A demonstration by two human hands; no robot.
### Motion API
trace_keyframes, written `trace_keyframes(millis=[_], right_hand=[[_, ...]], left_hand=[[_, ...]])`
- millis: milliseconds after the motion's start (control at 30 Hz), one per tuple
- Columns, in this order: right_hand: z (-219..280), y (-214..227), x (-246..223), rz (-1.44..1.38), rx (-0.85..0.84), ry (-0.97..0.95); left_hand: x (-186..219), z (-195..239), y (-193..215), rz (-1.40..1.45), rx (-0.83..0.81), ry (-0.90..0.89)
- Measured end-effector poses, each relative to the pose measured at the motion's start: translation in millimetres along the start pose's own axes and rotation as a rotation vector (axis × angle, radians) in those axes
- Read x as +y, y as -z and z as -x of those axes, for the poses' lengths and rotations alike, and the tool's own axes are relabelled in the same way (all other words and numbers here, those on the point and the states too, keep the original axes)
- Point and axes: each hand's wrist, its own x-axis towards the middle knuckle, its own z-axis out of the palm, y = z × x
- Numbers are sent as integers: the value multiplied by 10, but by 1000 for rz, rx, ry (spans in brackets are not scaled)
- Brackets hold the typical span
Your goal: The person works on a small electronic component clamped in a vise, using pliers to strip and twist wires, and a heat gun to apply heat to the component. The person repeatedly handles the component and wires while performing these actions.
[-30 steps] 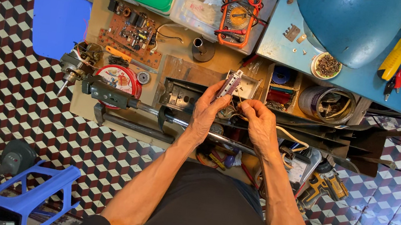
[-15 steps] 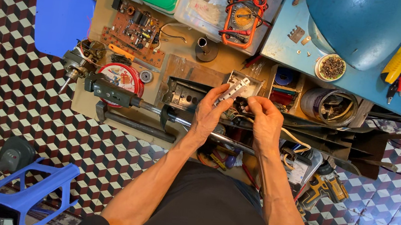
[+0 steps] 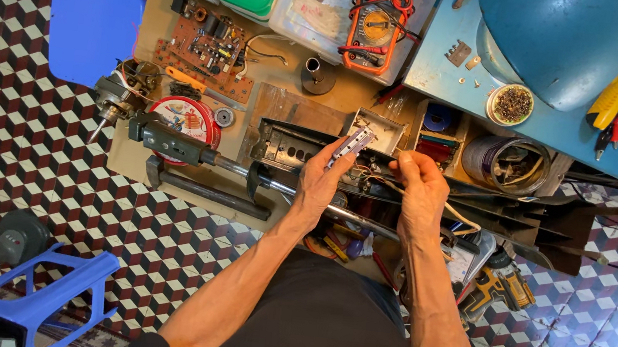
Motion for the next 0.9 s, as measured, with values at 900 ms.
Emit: trace_keyframes(millis=[900], right_hand=[[534, -82, -224, 148, -152, 101]], left_hand=[[75, -82, 275, -244, -34, -142]])
